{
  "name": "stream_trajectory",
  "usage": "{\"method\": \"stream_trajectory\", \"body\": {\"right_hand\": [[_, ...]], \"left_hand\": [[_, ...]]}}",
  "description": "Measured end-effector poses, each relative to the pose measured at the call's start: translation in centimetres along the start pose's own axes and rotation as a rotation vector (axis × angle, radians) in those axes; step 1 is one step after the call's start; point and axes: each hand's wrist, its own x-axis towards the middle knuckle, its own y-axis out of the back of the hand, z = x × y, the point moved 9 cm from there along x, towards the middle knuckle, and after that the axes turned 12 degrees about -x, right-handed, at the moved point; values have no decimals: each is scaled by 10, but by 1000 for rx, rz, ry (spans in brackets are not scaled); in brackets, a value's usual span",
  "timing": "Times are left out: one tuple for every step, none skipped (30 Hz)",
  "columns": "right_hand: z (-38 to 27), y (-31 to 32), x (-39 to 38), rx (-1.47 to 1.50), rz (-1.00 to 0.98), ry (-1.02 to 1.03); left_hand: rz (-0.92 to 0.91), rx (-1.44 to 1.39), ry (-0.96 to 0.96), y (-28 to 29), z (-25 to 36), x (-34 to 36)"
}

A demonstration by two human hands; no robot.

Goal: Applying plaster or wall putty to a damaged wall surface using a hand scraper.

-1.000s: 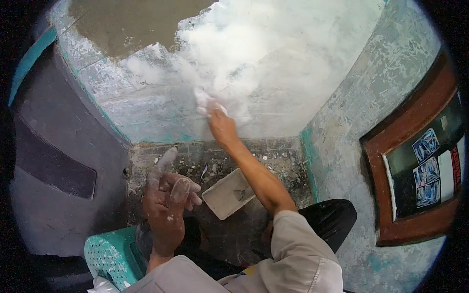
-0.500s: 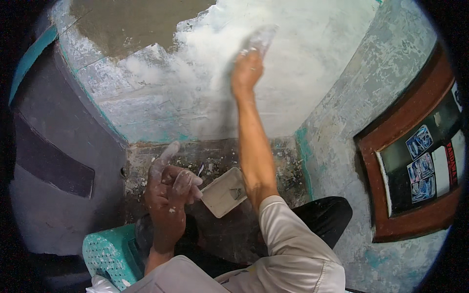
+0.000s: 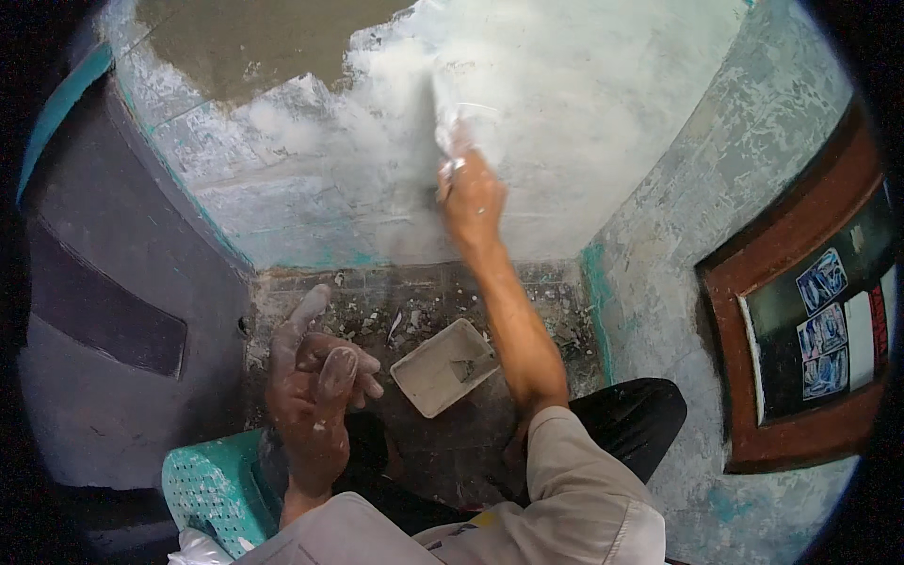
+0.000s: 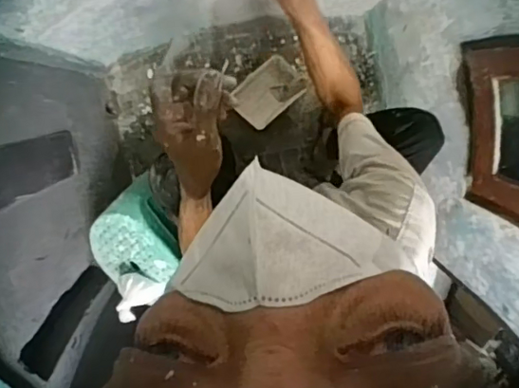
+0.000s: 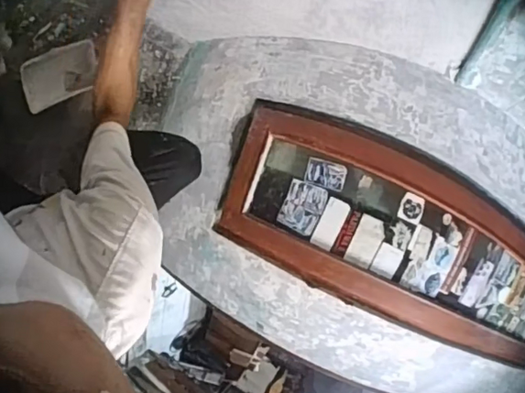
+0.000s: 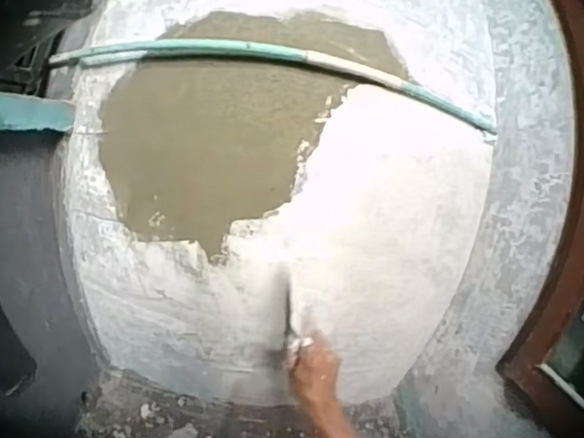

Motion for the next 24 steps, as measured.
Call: {"method": "stream_trajectory", "body": {"right_hand": [[8,-1,9,1,-13,-2],[0,15,15,-117,213,140],[-13,24,16,-227,442,281],[-6,8,25,-225,433,281],[-2,-12,30,-344,454,301],[1,-36,23,-455,464,318],[3,-54,14,-450,450,317],[4,-78,5,-439,380,318],[4,-103,-5,-425,311,316],[7,-125,-23,-376,242,317],[9,-145,-48,-371,188,365],[14,-162,-76,-373,139,413],[20,-179,-104,-342,22,431],[30,-191,-129,-365,-91,412],[34,-182,-143,-253,-87,361],[46,-167,-152,-150,-84,311],[61,-152,-156,-90,-134,129],[75,-133,-154,-29,-184,-53],[105,-107,-139,33,-117,-165],[133,-84,-126,102,-59,-279],[144,-57,-106,-14,-18,-390],[149,-32,-83,-127,24,-498],[151,-13,-61,-97,110,-474],[155,0,-44,-72,197,-448]], "left_hand": [[11,-5,-6,3,2,-1],[23,-9,-12,6,3,-1],[33,-3,-7,10,1,-2],[20,-16,-32,10,1,-2],[6,-28,-57,9,0,-2],[21,-19,-44,12,1,-4],[35,-6,-23,12,3,-5],[46,7,-2,13,2,-6],[52,19,4,13,2,-5],[49,25,2,13,2,-4],[45,22,2,12,1,-4],[34,18,-1,10,0,0],[32,17,-3,9,-3,0],[31,15,2,9,-7,-2],[37,24,2,10,-9,-2],[36,27,0,9,-10,-1],[36,39,-3,11,-9,-2],[37,46,-9,13,-5,-2],[26,29,-10,9,-3,-1],[23,18,-5,6,-1,-2],[21,15,0,4,-2,-4],[92,25,-19,7,-2,-4],[160,31,-43,11,-2,-4],[156,22,-44,9,-4,-4]]}}
